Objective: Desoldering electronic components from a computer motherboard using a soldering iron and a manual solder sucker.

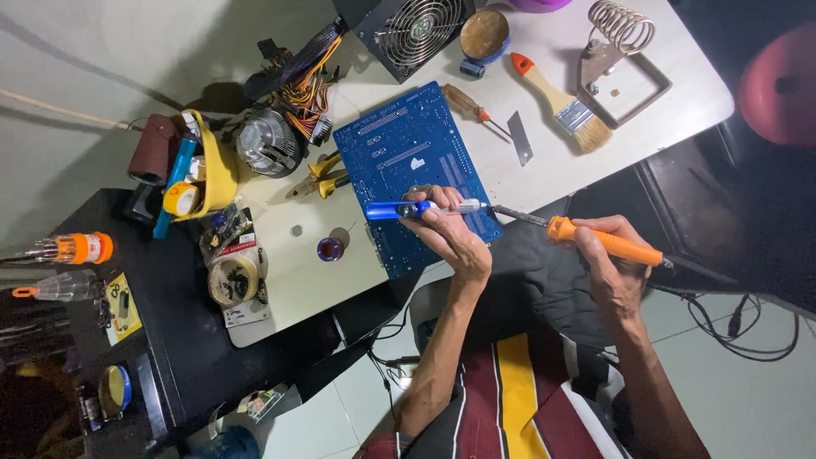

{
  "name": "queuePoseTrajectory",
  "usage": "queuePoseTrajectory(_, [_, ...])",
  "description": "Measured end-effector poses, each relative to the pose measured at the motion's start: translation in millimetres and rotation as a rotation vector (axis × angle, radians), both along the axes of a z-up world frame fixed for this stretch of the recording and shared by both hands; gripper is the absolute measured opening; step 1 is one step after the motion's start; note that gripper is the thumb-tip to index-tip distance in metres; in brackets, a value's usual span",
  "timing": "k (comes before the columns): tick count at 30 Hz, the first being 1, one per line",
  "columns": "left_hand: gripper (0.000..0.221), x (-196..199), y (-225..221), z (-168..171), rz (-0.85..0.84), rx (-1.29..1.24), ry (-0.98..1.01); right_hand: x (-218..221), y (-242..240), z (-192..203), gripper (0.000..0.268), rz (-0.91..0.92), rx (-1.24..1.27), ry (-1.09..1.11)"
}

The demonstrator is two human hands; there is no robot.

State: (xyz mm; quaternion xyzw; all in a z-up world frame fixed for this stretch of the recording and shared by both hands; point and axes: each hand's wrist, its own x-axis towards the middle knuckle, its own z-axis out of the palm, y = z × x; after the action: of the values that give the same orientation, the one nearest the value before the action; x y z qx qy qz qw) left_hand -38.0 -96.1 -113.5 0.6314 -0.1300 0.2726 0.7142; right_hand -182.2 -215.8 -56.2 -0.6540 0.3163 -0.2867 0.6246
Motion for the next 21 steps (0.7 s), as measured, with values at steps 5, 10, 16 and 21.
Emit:
queuePoseTrajectory(5, [0.033, 5, -12, 19, -0.005, 0.012, -0.027, -1, 2, 3, 0.022, 0.005, 0.009, 0.015])
queuePoseTrajectory(10, [0.032, 11, -15, 43, -0.006, 0.018, -0.044, -2, 5, -6, 0.021, 0.012, 0.016, 0.011])
queuePoseTrajectory(16, [0.04, 17, 28, 77, -0.323, -0.7, 0.253, -11, 6, -11, 0.022, -0.09, 0.029, 0.016])
queuePoseTrajectory(21, [0.032, 33, 82, 112, -0.368, -0.617, 0.115, -21, 2, -28, 0.021, -0.078, 0.292, -0.188])
